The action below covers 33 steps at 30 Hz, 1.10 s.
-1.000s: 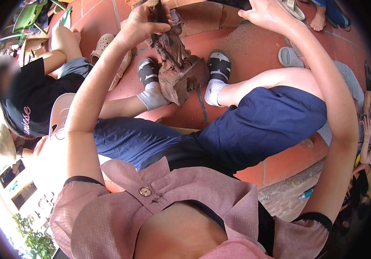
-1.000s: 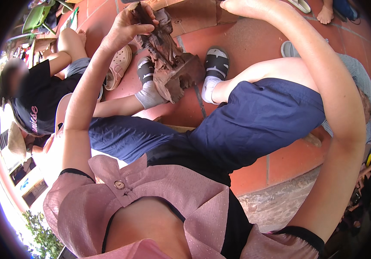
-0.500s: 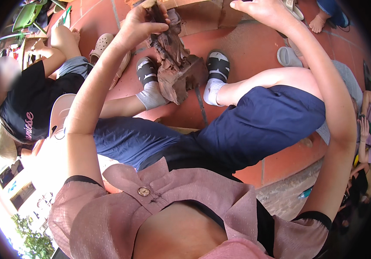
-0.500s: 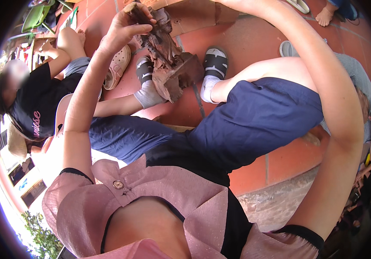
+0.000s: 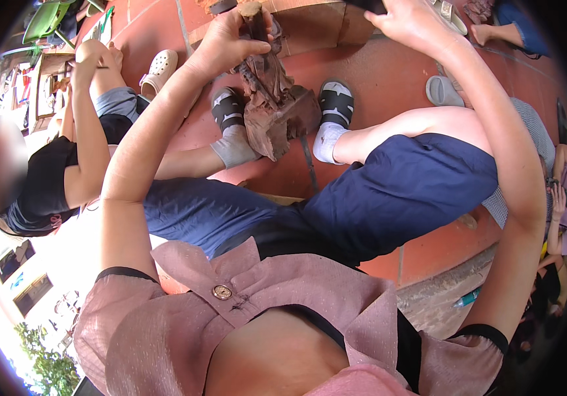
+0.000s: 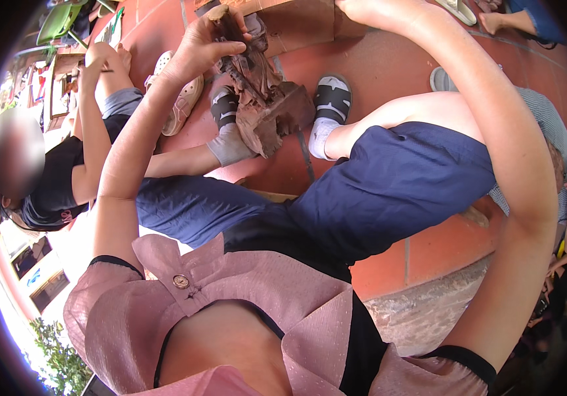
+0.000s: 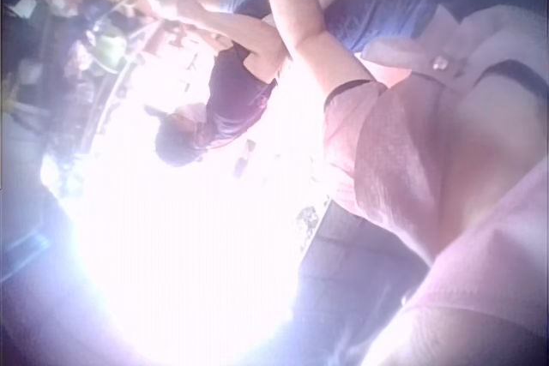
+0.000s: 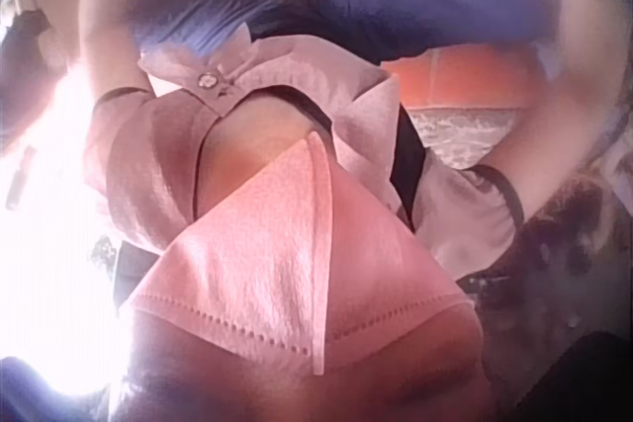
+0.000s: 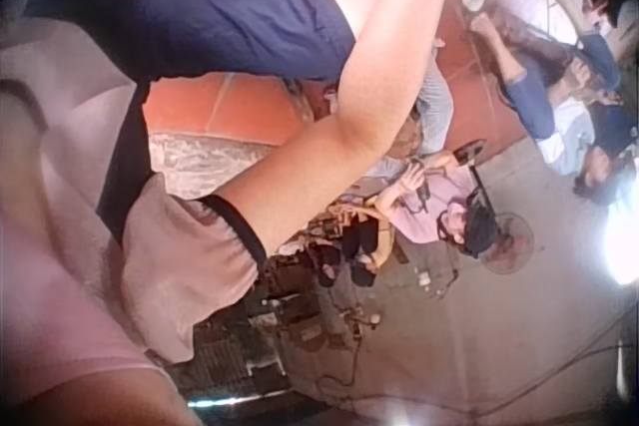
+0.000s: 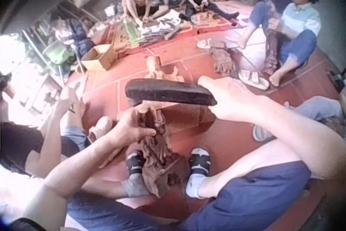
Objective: The person sits on the floor and uses a chisel and mallet to carve a wooden figurine. They repeatedly strike the chisel to shape the wood, occasionally adjusting the piece and clearing away wood shavings.
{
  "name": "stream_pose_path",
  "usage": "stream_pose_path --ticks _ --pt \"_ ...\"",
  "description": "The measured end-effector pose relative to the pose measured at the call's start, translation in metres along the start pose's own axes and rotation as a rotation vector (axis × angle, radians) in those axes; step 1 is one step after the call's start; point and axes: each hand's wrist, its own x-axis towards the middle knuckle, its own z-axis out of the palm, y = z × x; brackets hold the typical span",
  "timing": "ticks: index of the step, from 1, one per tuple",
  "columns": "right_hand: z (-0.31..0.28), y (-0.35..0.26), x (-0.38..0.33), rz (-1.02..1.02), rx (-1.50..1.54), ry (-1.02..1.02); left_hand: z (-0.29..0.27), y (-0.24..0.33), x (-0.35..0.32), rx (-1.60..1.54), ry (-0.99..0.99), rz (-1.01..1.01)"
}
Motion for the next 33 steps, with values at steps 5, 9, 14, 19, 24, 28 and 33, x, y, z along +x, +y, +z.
stream_pose_path --ticks 5,9,14,19,24,28,33 --pt "0.005 -0.004 -0.005 -0.071 0.049 0.045 0.012 -0.012 -0.004 -0.111 -0.013 -0.014" --pt "0.005 -0.007 -0.001 -0.108 0.107 0.147 -0.003 -0.015 -0.007 -0.277 0.043 -0.006" --pt "0.000 -0.007 0.002 -0.094 0.166 0.156 -0.022 0.001 -0.007 -0.310 0.046 -0.109" --pt "0.003 -0.001 0.002 -0.068 0.200 0.229 -0.016 -0.010 -0.007 -0.270 0.074 -0.058" --pt "0.004 0.018 0.001 -0.112 -0.071 -0.008 -0.015 -0.020 -0.008 -0.048 0.027 0.040" --pt "0.002 0.003 -0.004 0.018 0.032 0.013 -0.002 -0.012 -0.013 -0.033 0.055 0.017" --pt "0.004 0.006 -0.010 -0.129 -0.033 0.062 0.006 -0.003 -0.015 -0.087 0.092 0.074"
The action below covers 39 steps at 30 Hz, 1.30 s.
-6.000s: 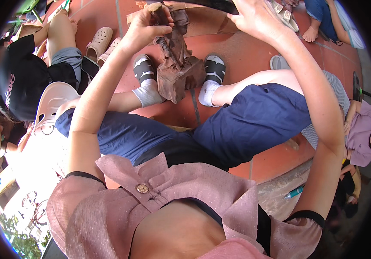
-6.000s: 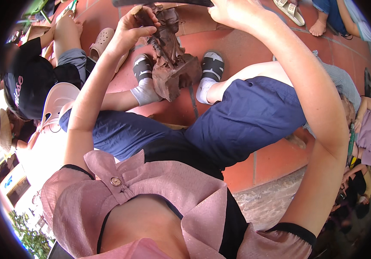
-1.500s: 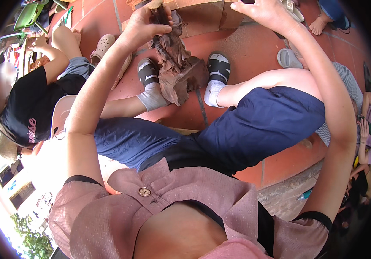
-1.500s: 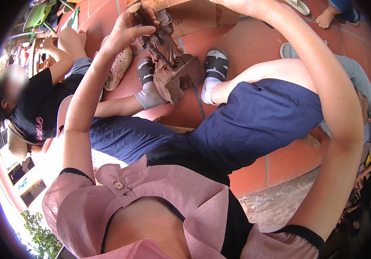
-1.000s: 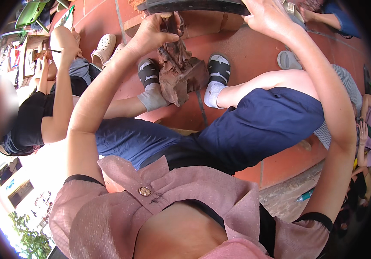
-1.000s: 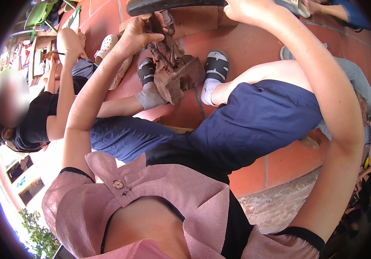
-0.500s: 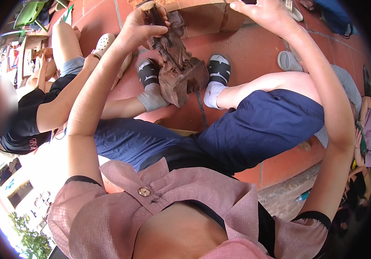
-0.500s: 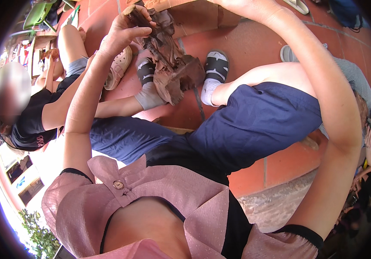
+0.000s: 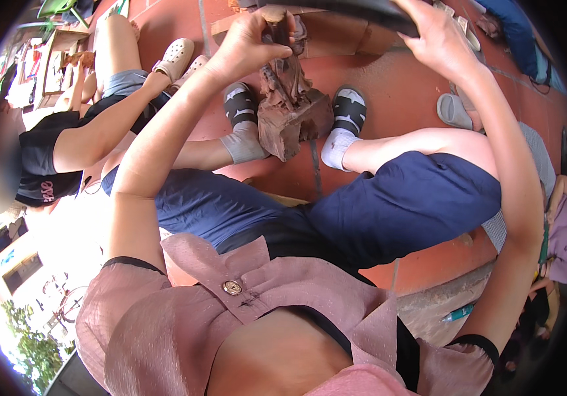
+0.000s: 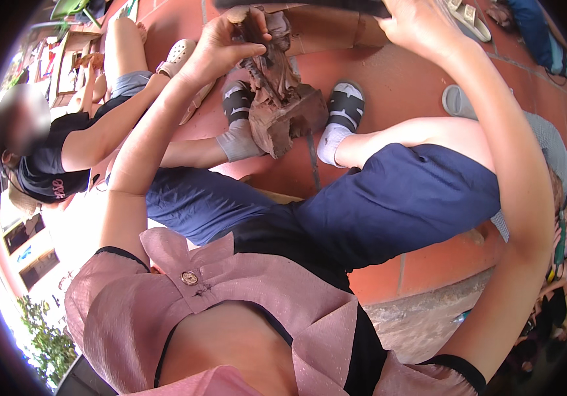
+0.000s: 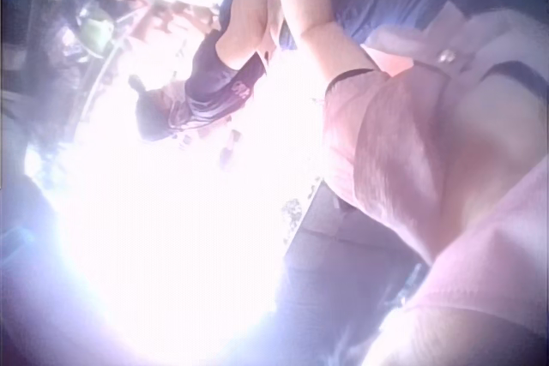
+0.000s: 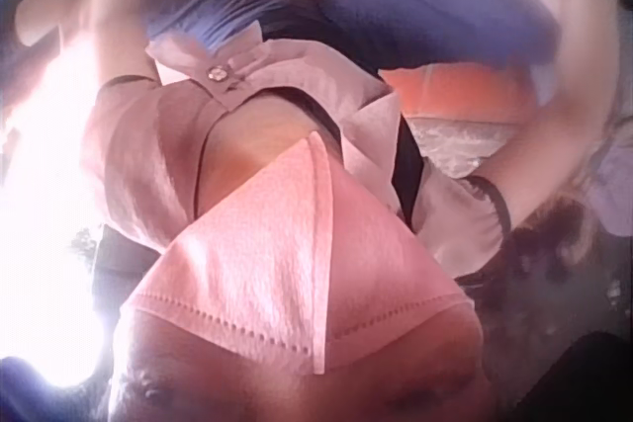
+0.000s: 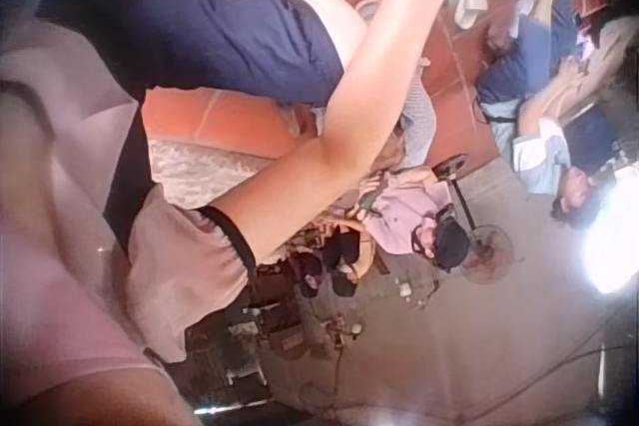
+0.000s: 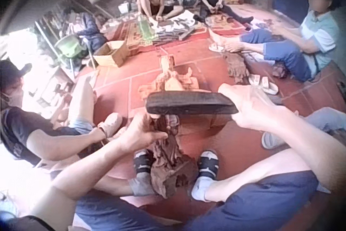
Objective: The person sits on the floor and uses a chisel and mallet to carve a wooden figurine. They repeatedly strike the chisel to shape the wood, occasionally adjusting the piece and clearing away wood shavings.
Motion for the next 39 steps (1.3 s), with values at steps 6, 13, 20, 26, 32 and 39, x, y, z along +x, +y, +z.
stream_pose_path --ticks 6,13,20,26,32,39 --pt "-0.001 -0.016 0.006 0.093 0.140 0.041 -0.006 -0.005 0.000 -0.019 0.039 -0.013" --pt "-0.001 -0.022 0.005 0.015 -0.047 0.053 -0.008 -0.023 0.004 -0.002 -0.002 0.048" --pt "0.001 -0.020 0.009 -0.047 -0.094 0.040 0.003 0.012 -0.004 -0.297 0.101 -0.185" --pt "0.006 -0.023 0.013 0.041 0.181 0.126 -0.007 0.002 -0.002 -0.075 0.026 -0.109" --pt "-0.002 -0.027 0.010 0.057 -0.013 0.022 0.002 0.017 -0.002 -0.040 0.108 -0.067" --pt "-0.001 -0.019 0.011 -0.068 -0.168 0.009 -0.008 -0.025 0.001 -0.035 0.045 -0.025"
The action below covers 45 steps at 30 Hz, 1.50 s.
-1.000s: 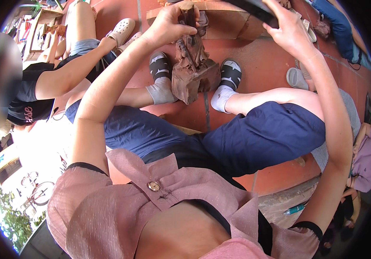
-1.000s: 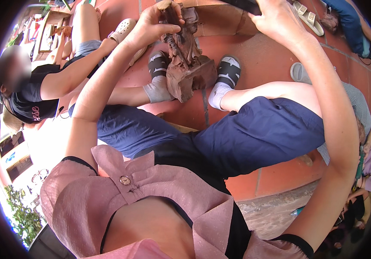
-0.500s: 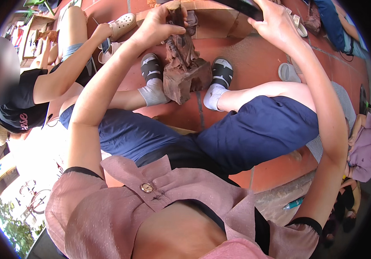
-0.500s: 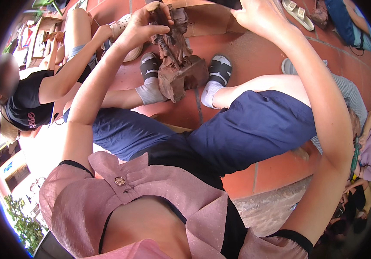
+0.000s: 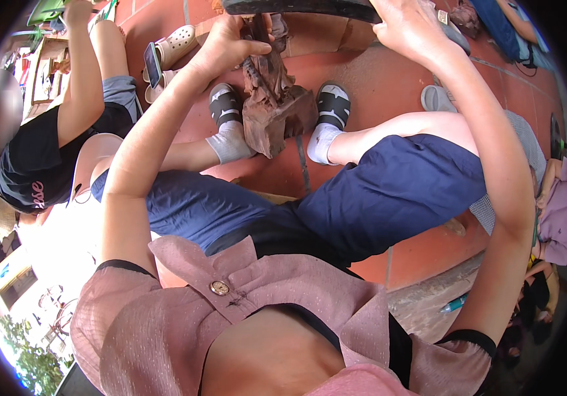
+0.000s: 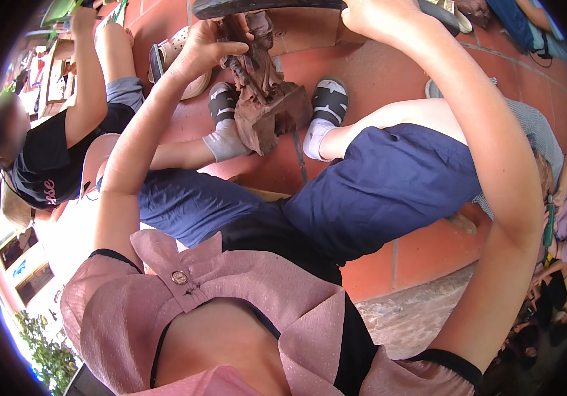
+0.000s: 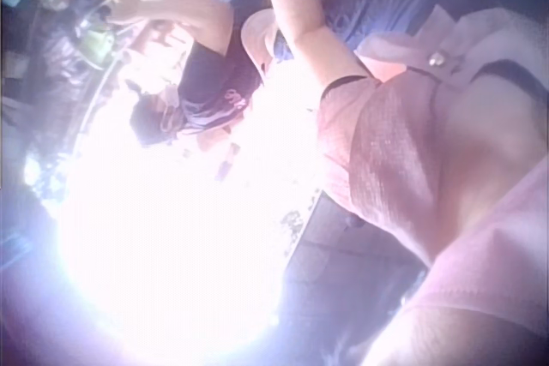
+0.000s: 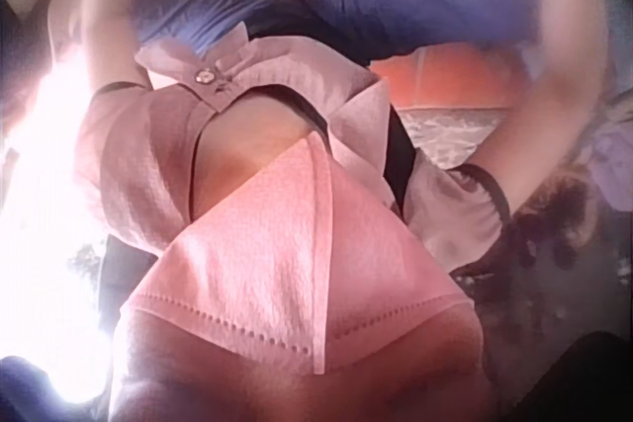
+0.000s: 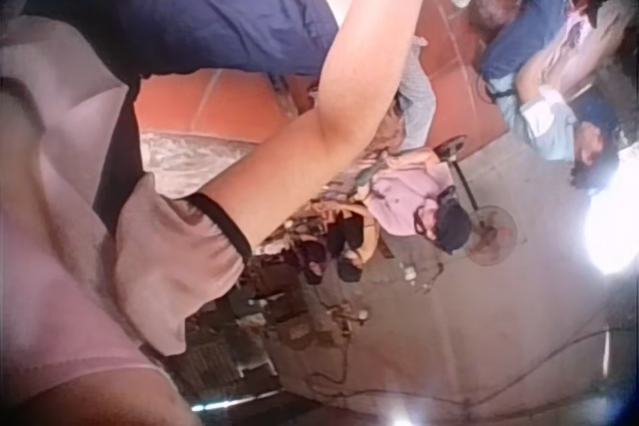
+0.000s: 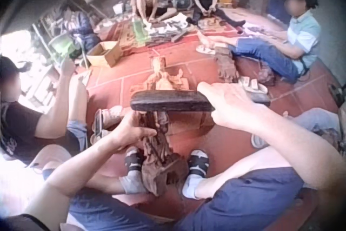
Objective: The person sits on the floor and uses a chisel and mallet to carve a wooden figurine. They repeatedly strike the chisel to shape the wood, occasionally adjusting the piece and clearing away wood shavings.
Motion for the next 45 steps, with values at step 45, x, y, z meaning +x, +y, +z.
stream_pose_path --ticks 45 --pt "0.028 0.034 -0.022 0.153 0.235 0.009 0.012 0.012 0.017 0.255 -0.045 -0.037"
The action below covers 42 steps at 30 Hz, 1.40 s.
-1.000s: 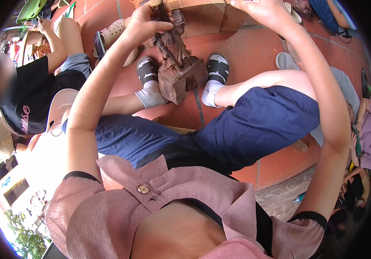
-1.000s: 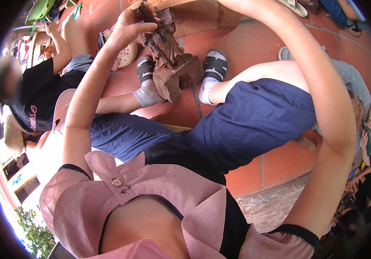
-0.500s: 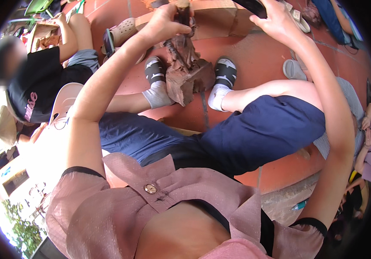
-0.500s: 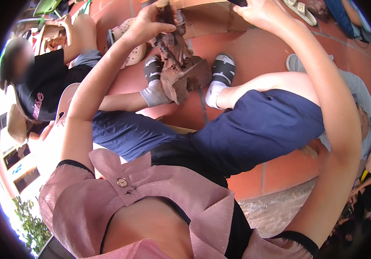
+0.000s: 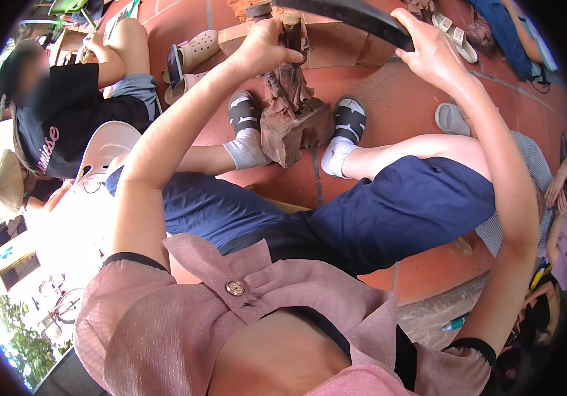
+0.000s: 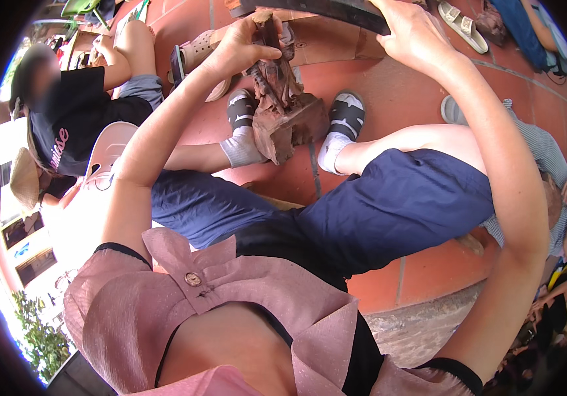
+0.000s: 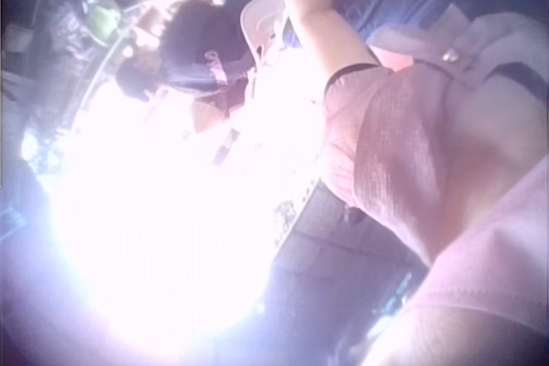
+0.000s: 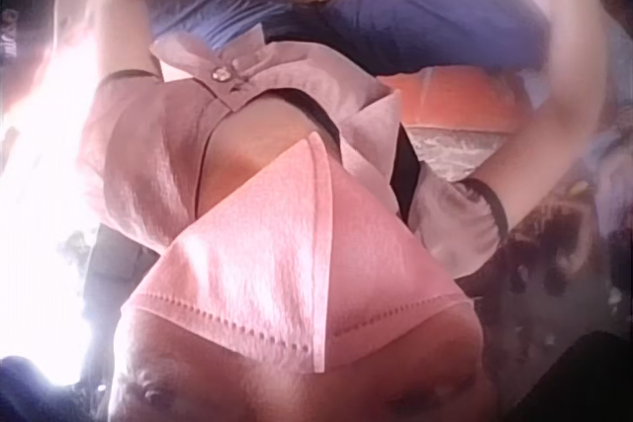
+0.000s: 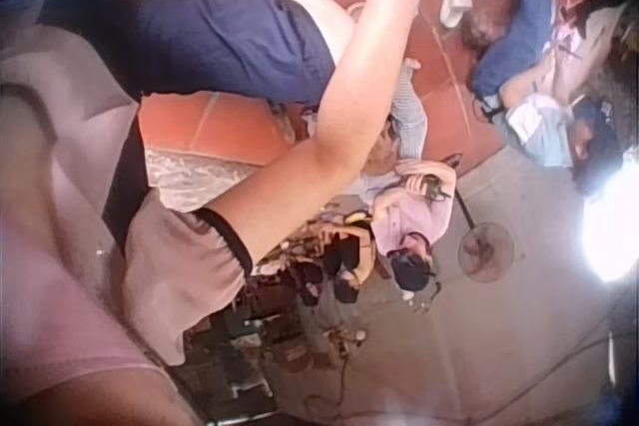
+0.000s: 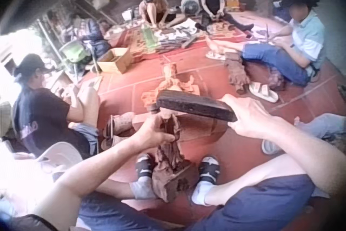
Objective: The person sits on the floor and uses a chisel and mallet to carve a wooden figurine. They repeatedly strike the chisel to shape the wood, occasionally adjusting the piece and clearing away wood shavings.
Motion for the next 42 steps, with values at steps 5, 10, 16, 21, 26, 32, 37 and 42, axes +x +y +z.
stream_pose_path --ticks 5,10,16,21,26,32,37,42 --pt "-0.020 -0.018 0.001 0.081 0.090 0.010 0.002 0.003 0.000 -0.342 0.013 0.072" --pt "-0.025 -0.021 0.005 0.085 0.128 0.026 -0.013 0.020 0.006 -0.123 0.070 -0.129" --pt "-0.023 -0.016 0.000 0.105 0.073 -0.023 -0.009 0.012 0.019 0.055 0.051 -0.145" --pt "-0.025 -0.017 -0.003 0.096 -0.064 -0.119 -0.012 0.002 0.027 0.150 -0.043 -0.157" --pt "-0.021 -0.015 -0.002 0.039 -0.066 -0.073 -0.008 0.005 0.023 -0.186 -0.015 -0.110" --pt "-0.007 -0.008 -0.005 0.103 0.083 0.030 -0.008 0.006 0.024 -0.242 -0.043 -0.087" --pt "-0.006 -0.003 0.005 -0.052 -0.123 -0.032 -0.015 -0.008 0.021 -0.310 -0.037 -0.111" --pt "-0.010 -0.027 0.009 0.117 0.002 -0.079 -0.015 0.011 0.014 -0.184 0.010 -0.211"
